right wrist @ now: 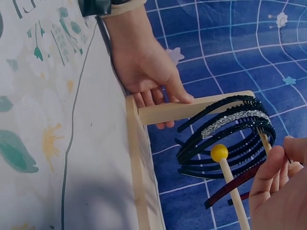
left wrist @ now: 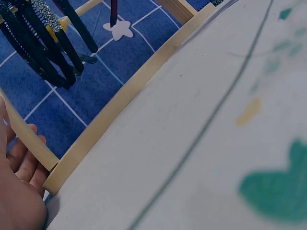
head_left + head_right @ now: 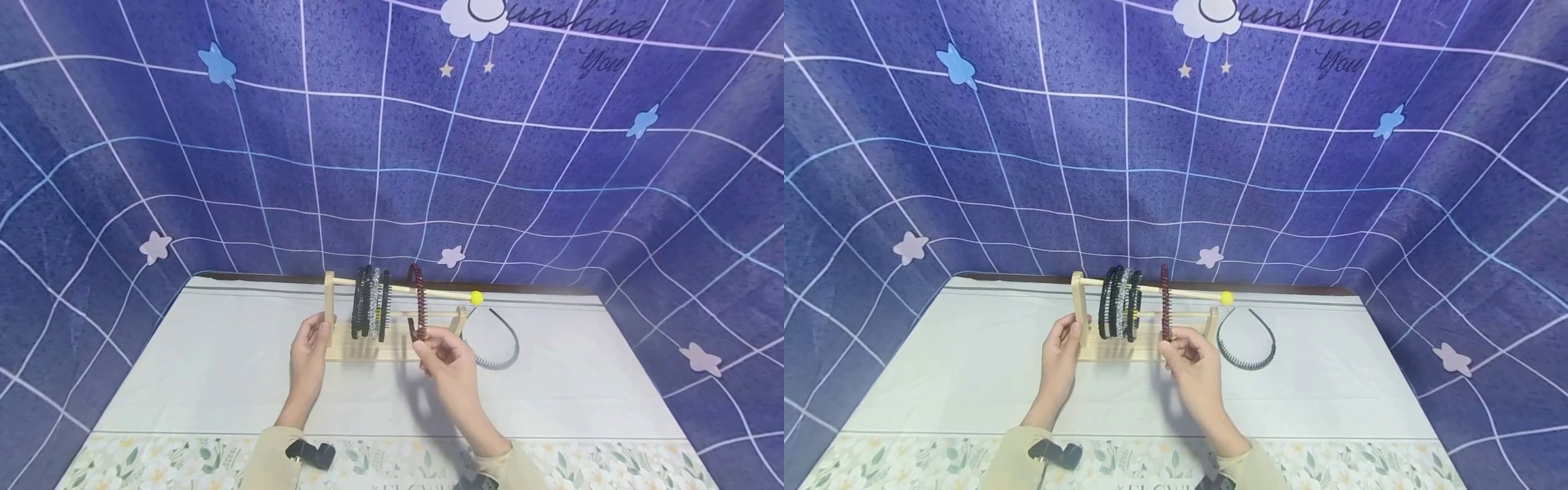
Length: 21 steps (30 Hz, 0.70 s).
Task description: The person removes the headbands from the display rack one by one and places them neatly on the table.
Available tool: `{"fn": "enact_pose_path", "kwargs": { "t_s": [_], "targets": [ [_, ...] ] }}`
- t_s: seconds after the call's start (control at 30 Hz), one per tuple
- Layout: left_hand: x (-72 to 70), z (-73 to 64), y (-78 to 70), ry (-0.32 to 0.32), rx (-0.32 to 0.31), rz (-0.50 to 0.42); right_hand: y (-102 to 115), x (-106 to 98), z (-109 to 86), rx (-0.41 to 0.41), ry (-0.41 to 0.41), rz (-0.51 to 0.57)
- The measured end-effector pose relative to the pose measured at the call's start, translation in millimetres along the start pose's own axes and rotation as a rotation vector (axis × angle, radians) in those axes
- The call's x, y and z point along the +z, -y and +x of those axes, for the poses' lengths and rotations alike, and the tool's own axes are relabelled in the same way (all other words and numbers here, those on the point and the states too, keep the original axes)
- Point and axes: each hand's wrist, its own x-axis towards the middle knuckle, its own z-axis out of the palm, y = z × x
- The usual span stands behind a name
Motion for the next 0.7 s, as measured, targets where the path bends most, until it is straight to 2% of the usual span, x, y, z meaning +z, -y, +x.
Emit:
{"fn": "enact_pose_path", "kwargs": {
  "t_s": [0.7],
  "targets": [
    [-0.9,-0.3,-0.9,0.019,-0.022,0.015,17.2,-22.5,-4.3,-0.084,-0.002,-0.008]
  ]
}}
